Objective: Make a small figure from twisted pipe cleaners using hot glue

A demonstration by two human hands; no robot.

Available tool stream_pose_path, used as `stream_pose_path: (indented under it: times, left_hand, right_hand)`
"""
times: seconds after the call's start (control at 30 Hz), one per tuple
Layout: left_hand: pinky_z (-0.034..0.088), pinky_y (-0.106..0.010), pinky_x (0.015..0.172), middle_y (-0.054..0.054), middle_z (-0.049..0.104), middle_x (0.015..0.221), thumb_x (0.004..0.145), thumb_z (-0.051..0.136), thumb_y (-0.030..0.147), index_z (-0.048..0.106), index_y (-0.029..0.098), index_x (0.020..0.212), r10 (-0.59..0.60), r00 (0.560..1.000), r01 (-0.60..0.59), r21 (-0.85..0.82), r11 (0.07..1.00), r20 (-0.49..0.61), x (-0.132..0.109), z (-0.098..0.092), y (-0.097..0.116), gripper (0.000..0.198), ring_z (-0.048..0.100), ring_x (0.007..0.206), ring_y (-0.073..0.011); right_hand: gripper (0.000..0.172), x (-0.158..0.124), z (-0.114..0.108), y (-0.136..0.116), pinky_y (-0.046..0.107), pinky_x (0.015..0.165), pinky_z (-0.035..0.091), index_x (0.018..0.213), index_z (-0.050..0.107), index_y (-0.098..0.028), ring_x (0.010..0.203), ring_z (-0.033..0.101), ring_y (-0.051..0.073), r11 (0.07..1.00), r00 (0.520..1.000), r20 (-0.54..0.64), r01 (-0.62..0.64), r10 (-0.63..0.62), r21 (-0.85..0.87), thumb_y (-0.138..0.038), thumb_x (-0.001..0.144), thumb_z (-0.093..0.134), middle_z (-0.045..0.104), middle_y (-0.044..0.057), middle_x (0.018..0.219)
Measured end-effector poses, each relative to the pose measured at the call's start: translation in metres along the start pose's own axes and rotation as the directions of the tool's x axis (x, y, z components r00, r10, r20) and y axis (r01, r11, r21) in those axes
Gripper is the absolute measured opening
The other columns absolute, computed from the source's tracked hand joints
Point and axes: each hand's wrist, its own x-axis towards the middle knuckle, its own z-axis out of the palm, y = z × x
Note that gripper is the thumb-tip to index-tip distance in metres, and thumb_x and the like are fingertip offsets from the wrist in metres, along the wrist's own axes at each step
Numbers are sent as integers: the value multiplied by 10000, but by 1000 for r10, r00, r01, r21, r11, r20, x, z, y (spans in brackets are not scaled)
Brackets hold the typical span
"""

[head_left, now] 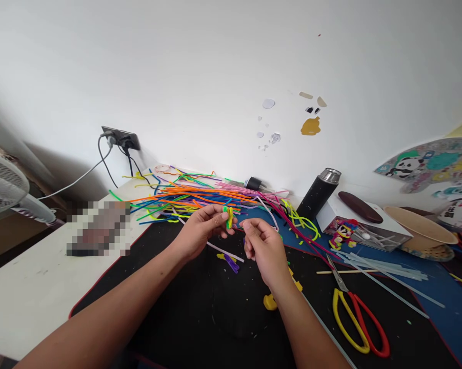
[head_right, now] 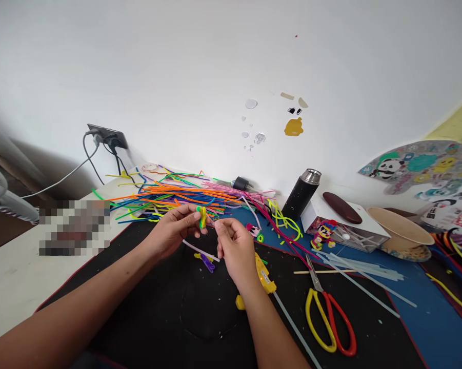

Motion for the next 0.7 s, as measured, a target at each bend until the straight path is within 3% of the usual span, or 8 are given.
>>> stream_pose_path:
  times: [0.13,0.27,0.47,0.7]
  left_hand:
    - [562,-286,656,-38,732,769,755,894,367,712,159,941,11,1000,-11,86,996,6,0,4,-4,333,683,673,-168]
    - [539,-279,663,-41,728,826,768,886,346,709,159,1046,23,999,-28,176,984,33,-1,4,-5,379,668,703,-162]
    - [542,-277,689,-25,685,852,768,881,325,697,166,909,19,997,-34,210,977,74,-3,4,-7,281,651,737,-154]
    - [563,-294,761,-30,683,885,733,903,294,733,160,884,15,998,-25,168,985,62,-2,3,-8,263,642,787,-157]
  right_hand:
    - [359,1,-1,1,230,415,340,977,673,-205,422,468,107,998,999,-29,44,-45,-37,-553,901,715,516,-72,561]
    - [335,0,-1,-1,232,422,338,1001,669,-210,412,459,103,996,998,-33,58,-60,-67,-531,911,704,507,-79,552]
    - [292,0,0,-3,246,433,350,950,674,-203,418,466,109,991,995,-33,92,-95,-99,-487,897,714,531,-70,553]
    - [274,0,0,-2,248,431,346,906,671,-200,406,463,110,986,992,-69,94,-104,-136,-472,895,699,544,-62,538]
